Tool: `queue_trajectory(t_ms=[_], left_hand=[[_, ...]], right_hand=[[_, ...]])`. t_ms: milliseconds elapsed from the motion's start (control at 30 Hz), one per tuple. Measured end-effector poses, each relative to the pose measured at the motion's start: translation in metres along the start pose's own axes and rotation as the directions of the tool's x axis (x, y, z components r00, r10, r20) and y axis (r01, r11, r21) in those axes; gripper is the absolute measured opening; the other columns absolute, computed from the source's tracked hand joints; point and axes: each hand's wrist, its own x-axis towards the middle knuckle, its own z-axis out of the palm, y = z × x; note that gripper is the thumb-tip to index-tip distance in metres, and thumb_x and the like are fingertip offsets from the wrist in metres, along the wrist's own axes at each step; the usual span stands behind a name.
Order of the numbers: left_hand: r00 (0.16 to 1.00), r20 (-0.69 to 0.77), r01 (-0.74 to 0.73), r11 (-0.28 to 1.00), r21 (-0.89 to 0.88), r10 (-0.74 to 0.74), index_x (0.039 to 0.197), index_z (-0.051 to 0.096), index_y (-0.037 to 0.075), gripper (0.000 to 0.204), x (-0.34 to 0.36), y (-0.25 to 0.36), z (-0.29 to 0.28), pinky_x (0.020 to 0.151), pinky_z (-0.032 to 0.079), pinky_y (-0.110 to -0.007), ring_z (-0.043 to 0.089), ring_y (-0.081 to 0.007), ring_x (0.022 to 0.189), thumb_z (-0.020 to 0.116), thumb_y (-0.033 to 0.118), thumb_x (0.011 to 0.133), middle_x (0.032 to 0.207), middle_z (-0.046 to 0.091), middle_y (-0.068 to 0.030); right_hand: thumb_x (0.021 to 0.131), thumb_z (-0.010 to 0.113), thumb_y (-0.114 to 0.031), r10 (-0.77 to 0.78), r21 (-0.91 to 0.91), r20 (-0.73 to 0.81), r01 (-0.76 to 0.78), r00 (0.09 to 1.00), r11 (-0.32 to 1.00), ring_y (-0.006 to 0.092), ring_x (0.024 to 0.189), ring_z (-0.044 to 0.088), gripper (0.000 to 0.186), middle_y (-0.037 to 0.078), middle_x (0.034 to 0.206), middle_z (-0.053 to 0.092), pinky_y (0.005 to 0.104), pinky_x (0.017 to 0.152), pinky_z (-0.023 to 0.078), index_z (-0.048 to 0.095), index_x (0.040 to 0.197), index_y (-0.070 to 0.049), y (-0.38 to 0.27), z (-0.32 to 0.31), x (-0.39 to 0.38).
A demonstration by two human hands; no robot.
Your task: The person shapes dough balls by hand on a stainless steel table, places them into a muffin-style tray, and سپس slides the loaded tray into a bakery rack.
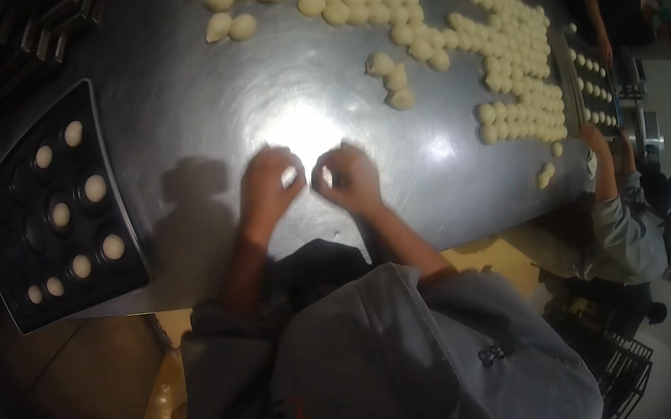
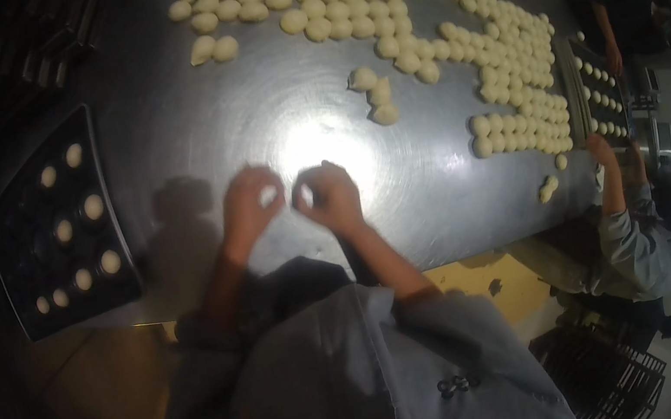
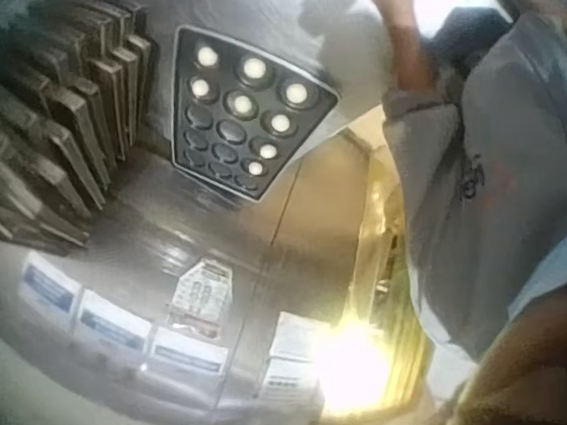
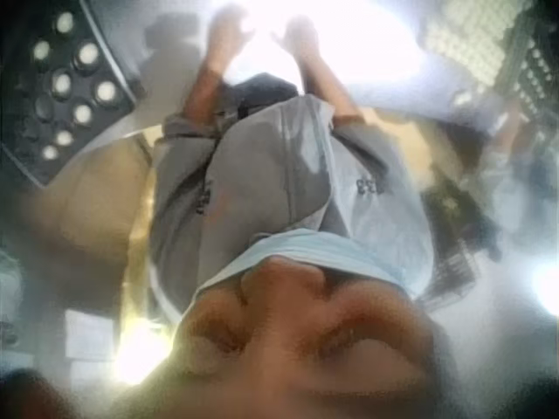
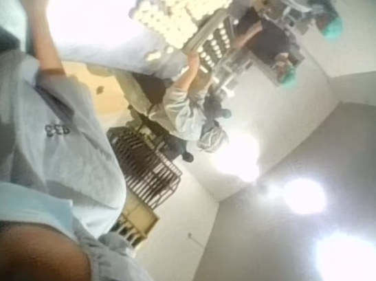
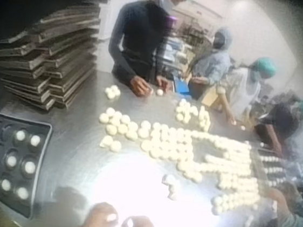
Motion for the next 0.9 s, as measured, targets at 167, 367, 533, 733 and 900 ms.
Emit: queue_trajectory(t_ms=[167,367,533,733,900], left_hand=[[0.989,-0.133,0.068,0.998,-0.018,-0.07,0.09,0.071,0.007,0.012,-0.058,-0.003,-0.023,0.097,0.051,-0.04,0.065,-0.0284,0.105,0.075,0.008,0.079,0.105,0.07,-0.0069],[0.991,-0.082,0.114,0.993,0.04,-0.11,0.107,0.066,0.008,0.031,-0.043,0.011,-0.01,0.102,0.046,-0.042,0.057,-0.0309,0.118,0.078,0.013,0.079,0.118,0.065,-0.0098],[0.971,-0.052,0.239,0.964,0.117,-0.234,0.136,0.055,0.01,0.062,-0.078,0.024,-0.022,0.111,0.041,-0.045,0.045,-0.0371,0.132,0.075,0.013,0.078,0.14,0.049,-0.0148],[0.979,-0.029,0.206,0.97,0.13,-0.204,0.119,0.065,0.005,0.042,-0.052,0.007,-0.035,0.094,0.05,-0.044,0.06,-0.0366,0.104,0.069,0.008,0.077,0.107,0.064,-0.0162],[0.932,0.09,0.362,0.907,-0.218,-0.35,0.119,0.065,0.007,0.045,-0.057,0.004,-0.116,0.089,0.054,-0.039,0.067,-0.031,0.102,0.076,0.011,0.076,0.108,0.069,-0.0145]], right_hand=[[0.072,0.076,-0.006,-0.041,0.023,-0.117,0.044,0.992,0.999,0.0303,0.096,0.066,0.016,0.008,0.094,0.069,0.0396,0.088,0.052,0.07,0.087,-0.008,0.029,-0.04,-0.051],[0.074,0.075,-0.01,-0.126,-0.024,-0.136,0.124,0.983,0.992,0.0341,0.103,0.061,0.03,0.014,0.107,0.064,0.0428,0.09,0.05,0.069,0.104,-0.006,0.024,-0.022,-0.026],[0.076,0.075,-0.011,0.06,0.026,-0.177,-0.056,0.982,0.998,0.0425,0.117,0.054,0.06,0.023,0.13,0.052,0.0461,0.096,0.049,0.058,0.134,-0.012,0.007,-0.036,-0.068],[0.075,0.074,-0.006,0.066,-0.096,0.037,-0.062,0.997,0.993,0.0349,0.097,0.065,0.039,0.015,0.105,0.067,0.0435,0.087,0.054,0.067,0.113,-0.007,0.026,-0.053,-0.036],[0.084,0.072,-0.01,0.258,0.279,0.345,-0.361,0.902,0.89,0.0161,0.087,0.067,0.036,0.007,0.1,0.069,0.0301,0.074,0.055,0.065,0.119,-0.004,0.032,-0.085,0.023]])
